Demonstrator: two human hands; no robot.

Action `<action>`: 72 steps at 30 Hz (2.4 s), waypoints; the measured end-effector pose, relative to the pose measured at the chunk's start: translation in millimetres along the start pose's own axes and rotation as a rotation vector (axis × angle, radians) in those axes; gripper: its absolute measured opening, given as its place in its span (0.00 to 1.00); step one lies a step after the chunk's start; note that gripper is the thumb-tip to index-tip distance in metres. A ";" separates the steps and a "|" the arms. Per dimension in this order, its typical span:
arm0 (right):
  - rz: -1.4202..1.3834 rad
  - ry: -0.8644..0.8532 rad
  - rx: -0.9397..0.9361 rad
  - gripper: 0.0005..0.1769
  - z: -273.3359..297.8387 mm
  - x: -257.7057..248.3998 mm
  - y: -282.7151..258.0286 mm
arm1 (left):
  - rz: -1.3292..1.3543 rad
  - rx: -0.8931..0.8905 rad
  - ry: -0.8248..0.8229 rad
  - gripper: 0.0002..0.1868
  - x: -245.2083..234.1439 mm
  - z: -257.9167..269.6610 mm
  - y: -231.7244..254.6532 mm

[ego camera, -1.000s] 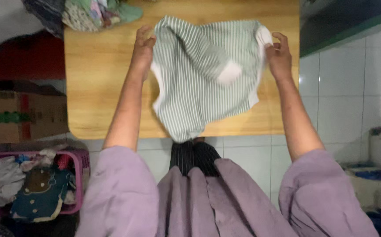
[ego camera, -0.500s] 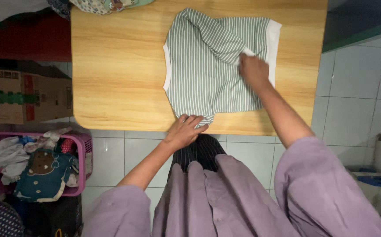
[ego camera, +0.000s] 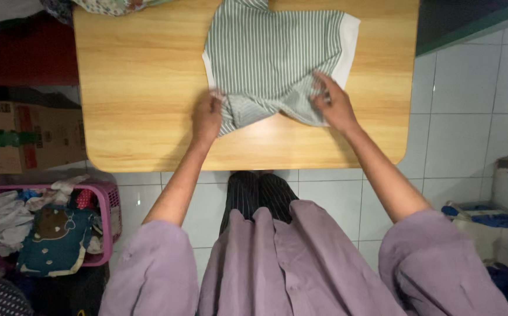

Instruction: The person folds a black garment, a green-and-white striped infant shirt, and a white graphic t-shirt by hand on a wooden table.

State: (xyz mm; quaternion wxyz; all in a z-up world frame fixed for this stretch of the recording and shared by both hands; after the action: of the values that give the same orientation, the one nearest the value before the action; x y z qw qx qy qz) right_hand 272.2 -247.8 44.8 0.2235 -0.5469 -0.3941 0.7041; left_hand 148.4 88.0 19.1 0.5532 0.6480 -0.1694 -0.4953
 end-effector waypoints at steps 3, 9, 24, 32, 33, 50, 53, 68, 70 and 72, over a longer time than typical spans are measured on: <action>0.068 0.006 -0.062 0.29 44.1 4.6 11.6 | -0.285 0.106 0.337 0.18 -28.6 16.5 17.1; 0.286 0.000 -0.135 0.28 76.2 7.4 6.7 | -0.282 0.113 0.198 0.23 19.4 93.1 19.3; 0.677 0.258 -0.324 0.17 62.2 -30.6 4.0 | -0.275 0.168 -0.273 0.18 -55.8 51.0 125.0; 1.009 0.142 -0.403 0.22 101.0 -44.1 -5.1 | -0.589 0.199 -0.684 0.24 10.3 86.0 65.9; 0.957 0.140 -0.387 0.22 101.3 -45.1 -4.1 | -0.523 0.268 -0.544 0.22 21.1 78.3 64.8; 0.704 0.330 -0.085 0.25 91.0 -33.1 0.6 | -0.601 0.338 -0.265 0.17 26.7 117.1 7.5; 0.474 0.308 -0.126 0.23 69.5 13.6 -9.5 | -0.477 0.370 -0.132 0.23 35.8 99.1 24.4; 0.308 0.364 -0.039 0.28 29.0 10.7 28.9 | -0.611 0.362 -0.057 0.32 90.1 20.2 8.0; 0.310 0.342 -0.045 0.30 6.7 32.3 23.3 | -0.597 0.363 -0.099 0.31 102.6 1.5 10.7; 0.206 0.216 -0.165 0.31 -23.6 86.5 -0.8 | -0.619 0.381 -0.106 0.30 108.0 -17.7 15.0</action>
State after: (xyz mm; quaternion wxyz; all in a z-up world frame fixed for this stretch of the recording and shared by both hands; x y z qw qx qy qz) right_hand 268.3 -175.4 -8.1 0.1455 -0.6733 -0.3659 0.6258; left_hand 216.8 9.9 -18.5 0.2372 0.7335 -0.0829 -0.6316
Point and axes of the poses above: each hand's wrist, its own z-axis away from the middle knuckle, its own x-axis out of the palm, y = z × x, the point moved 8 cm from there along -z, towards the middle knuckle, and after that the axes turned 10 degrees about y, right-handed, at the moved point
